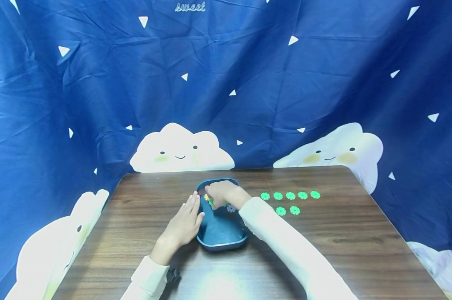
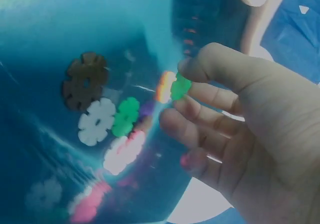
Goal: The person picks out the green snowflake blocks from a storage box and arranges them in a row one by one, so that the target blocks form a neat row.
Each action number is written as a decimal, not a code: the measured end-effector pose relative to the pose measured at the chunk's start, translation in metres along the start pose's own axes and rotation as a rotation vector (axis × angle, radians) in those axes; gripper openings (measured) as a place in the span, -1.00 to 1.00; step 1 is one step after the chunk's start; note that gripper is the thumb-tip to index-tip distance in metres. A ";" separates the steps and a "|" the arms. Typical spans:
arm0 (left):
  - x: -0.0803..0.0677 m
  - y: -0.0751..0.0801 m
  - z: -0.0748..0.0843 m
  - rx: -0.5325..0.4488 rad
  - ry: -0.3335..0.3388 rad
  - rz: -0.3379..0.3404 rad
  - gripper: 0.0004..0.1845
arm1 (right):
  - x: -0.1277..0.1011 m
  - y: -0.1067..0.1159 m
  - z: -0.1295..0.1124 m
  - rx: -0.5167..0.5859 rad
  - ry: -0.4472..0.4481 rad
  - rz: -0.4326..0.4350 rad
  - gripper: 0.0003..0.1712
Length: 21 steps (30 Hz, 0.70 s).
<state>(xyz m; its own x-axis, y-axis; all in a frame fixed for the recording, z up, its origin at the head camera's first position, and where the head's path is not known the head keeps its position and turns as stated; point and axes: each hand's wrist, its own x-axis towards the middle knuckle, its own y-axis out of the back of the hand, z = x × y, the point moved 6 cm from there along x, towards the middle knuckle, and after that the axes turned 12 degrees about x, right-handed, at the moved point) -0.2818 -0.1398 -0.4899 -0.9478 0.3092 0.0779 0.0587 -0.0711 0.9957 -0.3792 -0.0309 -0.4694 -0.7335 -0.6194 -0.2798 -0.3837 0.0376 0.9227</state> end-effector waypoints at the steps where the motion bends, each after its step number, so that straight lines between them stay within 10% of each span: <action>1: 0.000 -0.001 0.000 0.003 0.001 -0.003 -0.31 | -0.002 0.002 0.000 0.001 0.015 0.014 -0.59; 21: 0.001 0.000 -0.001 -0.014 -0.021 0.031 -0.32 | -0.092 0.044 0.052 0.046 0.056 0.245 -0.66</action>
<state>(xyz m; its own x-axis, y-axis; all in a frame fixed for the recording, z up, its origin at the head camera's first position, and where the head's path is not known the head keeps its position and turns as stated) -0.2830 -0.1403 -0.4898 -0.9386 0.3269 0.1104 0.0838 -0.0945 0.9920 -0.3577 0.0686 -0.4163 -0.7758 -0.6301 -0.0332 -0.2245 0.2265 0.9478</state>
